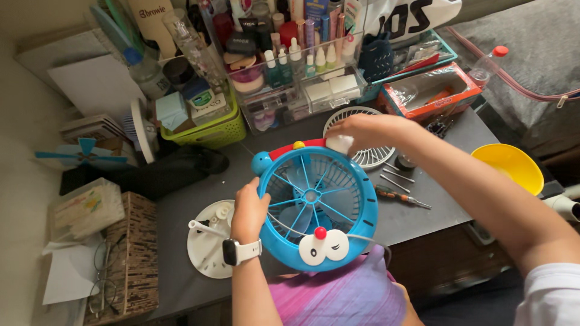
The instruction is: The person assembles a blue Doraemon-themed desk fan on a cluttered table. They use a screwdriver to tighten screws on the fan cage, attach the front grille, and secure the decorative faceplate and ears. The fan is rotated and adjusted during assembly.
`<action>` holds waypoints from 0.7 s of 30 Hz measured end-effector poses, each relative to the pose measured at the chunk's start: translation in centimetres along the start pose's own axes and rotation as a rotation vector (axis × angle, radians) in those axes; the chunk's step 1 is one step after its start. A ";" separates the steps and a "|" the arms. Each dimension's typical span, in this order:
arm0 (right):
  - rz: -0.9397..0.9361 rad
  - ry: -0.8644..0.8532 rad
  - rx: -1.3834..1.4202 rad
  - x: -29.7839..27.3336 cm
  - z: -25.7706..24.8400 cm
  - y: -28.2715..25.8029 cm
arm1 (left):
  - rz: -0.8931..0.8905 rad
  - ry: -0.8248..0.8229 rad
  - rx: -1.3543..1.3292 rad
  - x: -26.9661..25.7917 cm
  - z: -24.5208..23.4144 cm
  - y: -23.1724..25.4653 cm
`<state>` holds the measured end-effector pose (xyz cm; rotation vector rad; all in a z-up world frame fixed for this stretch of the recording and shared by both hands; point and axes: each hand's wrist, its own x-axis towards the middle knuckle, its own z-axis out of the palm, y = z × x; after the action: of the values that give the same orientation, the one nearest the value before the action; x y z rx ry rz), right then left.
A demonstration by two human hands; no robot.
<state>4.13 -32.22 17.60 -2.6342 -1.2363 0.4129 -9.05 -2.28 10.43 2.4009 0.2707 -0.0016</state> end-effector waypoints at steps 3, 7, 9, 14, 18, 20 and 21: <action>0.031 -0.024 0.068 -0.5 -0.4 -0.2 | 0.059 0.024 -0.003 0.3 0.3 -0.3; 0.121 -0.042 0.038 -1.1 0.1 -0.3 | 0.140 0.037 0.023 0.5 0.8 -1.1; 0.059 -0.018 0.041 -1.7 0.5 0.1 | 0.124 0.020 0.001 0.6 1.1 -1.4; -0.135 -0.017 0.118 -2.4 0.4 1.3 | 0.120 -0.048 -0.001 0.2 0.9 -0.6; -0.056 -0.005 0.096 -3.1 1.1 1.1 | 0.081 -0.102 0.102 -0.5 0.4 0.3; -0.065 0.023 0.113 -3.9 1.5 0.8 | 0.067 -0.089 0.117 -0.7 0.2 0.4; -0.048 0.037 0.138 -4.3 1.7 0.7 | 0.049 -0.066 0.115 -0.6 0.0 0.3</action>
<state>1.41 -35.89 16.53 -2.4811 -1.2110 0.4234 -9.60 -2.62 10.65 2.5159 0.1857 -0.0760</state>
